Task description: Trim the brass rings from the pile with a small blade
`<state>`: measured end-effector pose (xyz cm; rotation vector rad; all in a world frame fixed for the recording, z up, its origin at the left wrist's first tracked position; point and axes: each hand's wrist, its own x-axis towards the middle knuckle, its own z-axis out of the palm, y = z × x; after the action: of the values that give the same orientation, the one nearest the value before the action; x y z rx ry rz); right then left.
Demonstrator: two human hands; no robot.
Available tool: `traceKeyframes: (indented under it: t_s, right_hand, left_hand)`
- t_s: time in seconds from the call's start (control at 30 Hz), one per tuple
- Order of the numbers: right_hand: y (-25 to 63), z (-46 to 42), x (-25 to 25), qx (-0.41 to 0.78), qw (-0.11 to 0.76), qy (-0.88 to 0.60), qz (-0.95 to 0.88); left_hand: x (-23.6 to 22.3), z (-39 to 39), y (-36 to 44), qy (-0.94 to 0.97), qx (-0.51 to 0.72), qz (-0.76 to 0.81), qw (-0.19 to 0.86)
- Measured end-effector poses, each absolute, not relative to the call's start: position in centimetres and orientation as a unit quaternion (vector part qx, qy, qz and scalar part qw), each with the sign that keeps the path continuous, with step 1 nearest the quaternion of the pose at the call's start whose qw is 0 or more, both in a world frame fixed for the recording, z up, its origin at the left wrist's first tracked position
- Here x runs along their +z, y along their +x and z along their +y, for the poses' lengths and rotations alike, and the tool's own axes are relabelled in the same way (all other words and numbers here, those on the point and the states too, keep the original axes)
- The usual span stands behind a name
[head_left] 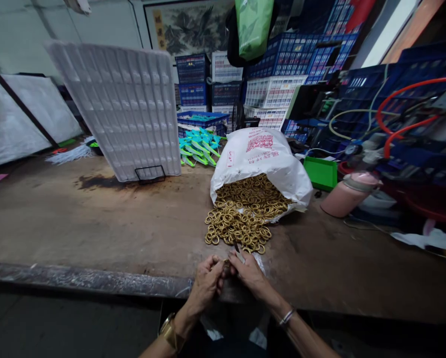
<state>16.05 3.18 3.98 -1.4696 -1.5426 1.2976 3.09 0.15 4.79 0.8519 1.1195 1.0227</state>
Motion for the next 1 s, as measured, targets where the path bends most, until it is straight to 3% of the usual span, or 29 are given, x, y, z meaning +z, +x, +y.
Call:
traceKeyframes:
  t_s: [0.27,0.6,0.87,1.0]
  right_hand:
    - [16.0,3.9,4.5,0.375,0.309,-0.56,-0.671]
    - [16.5,4.0,4.3,0.36,0.294,-0.551,-0.692]
    - [16.7,2.8,3.9,0.258,0.166,-0.556,-0.772]
    - [16.5,2.7,4.0,0.23,0.142,-0.562,-0.782]
  left_hand:
    - [3.8,0.6,2.8,0.332,0.432,0.433,0.718]
    - [3.7,0.8,3.1,0.3,0.445,0.404,0.741]
    - [4.1,0.9,3.0,0.296,0.447,0.434,0.723]
    - [3.9,0.9,3.0,0.322,0.455,0.442,0.703]
